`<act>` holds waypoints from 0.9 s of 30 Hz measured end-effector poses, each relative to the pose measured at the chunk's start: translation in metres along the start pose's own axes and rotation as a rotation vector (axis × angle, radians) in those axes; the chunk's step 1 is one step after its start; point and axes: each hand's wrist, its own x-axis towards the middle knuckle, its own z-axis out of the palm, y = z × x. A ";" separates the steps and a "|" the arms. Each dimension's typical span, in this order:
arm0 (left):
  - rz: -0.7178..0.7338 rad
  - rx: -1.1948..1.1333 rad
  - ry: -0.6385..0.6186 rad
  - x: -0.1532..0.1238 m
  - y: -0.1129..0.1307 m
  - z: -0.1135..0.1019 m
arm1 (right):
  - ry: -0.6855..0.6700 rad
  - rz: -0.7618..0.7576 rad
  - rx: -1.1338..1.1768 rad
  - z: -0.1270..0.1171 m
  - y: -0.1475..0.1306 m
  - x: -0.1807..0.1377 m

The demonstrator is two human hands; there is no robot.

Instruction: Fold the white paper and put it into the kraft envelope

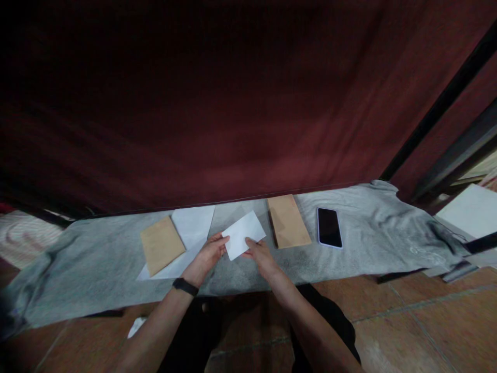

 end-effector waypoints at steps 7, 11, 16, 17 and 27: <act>0.129 0.136 0.080 0.011 -0.008 -0.014 | 0.177 -0.009 -0.236 -0.016 -0.005 0.014; 0.186 0.295 0.141 0.020 -0.008 -0.021 | 0.211 -0.055 -0.446 -0.025 -0.005 0.024; 0.267 0.547 0.233 0.023 -0.014 -0.023 | 0.216 -0.087 -0.800 -0.025 -0.005 0.024; 0.290 0.627 0.249 0.023 -0.015 -0.022 | 0.217 -0.095 -0.922 -0.024 -0.006 0.024; 0.457 1.107 0.297 0.011 -0.016 -0.009 | 0.185 -0.107 -1.427 -0.019 -0.008 0.026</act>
